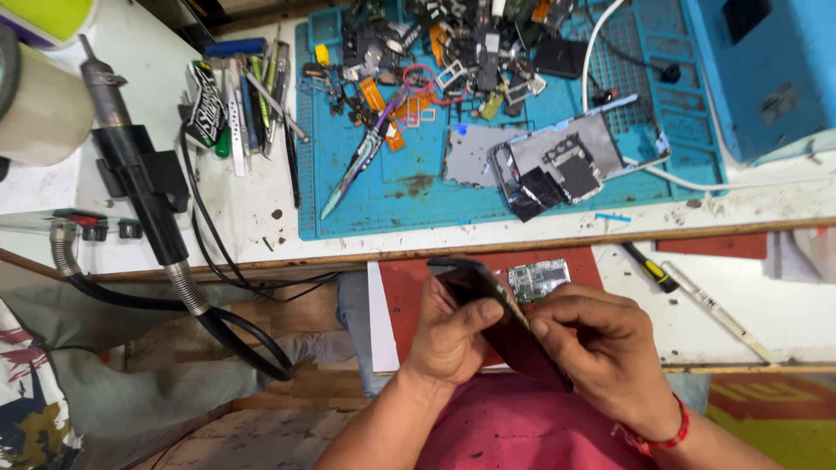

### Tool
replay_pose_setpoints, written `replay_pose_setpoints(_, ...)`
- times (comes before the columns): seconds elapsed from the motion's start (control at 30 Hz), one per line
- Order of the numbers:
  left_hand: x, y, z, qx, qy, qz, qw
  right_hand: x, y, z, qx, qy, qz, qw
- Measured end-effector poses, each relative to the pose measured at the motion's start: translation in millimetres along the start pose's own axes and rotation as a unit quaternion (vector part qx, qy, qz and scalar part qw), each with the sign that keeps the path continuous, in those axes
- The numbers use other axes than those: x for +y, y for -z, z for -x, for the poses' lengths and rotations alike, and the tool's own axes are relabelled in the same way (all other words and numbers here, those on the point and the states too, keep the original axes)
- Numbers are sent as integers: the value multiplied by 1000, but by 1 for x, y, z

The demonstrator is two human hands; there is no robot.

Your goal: The person disassembles a mobile phone by hand, removing the screen, disconnecting internal cables, and then reassembling the components before powering the device on to check the display.

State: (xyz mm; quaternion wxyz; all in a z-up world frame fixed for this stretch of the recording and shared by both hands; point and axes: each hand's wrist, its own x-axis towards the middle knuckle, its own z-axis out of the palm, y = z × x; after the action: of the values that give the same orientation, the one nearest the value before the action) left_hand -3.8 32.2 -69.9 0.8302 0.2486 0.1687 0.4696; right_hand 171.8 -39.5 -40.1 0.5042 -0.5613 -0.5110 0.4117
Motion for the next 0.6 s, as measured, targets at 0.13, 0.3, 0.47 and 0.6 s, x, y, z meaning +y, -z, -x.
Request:
replay_pose_setpoints(0.13,10,-12,-25,3,-3,-6,1000,5,4,-22,26,-46,-66,996)
replay_pose_setpoints(0.3,8,-19,-30,0,1,12,1000,32,16,-22,16,-16,-82,996)
replay_pose_setpoints(0.47,-9,-17,-28,14,-5,25,1000,74,26,-14,62,-38,-70,995)
replay_pose_setpoints(0.6,-13,-15,-22,-30,-28,48,998,95,32,-20,64,30,-64,995)
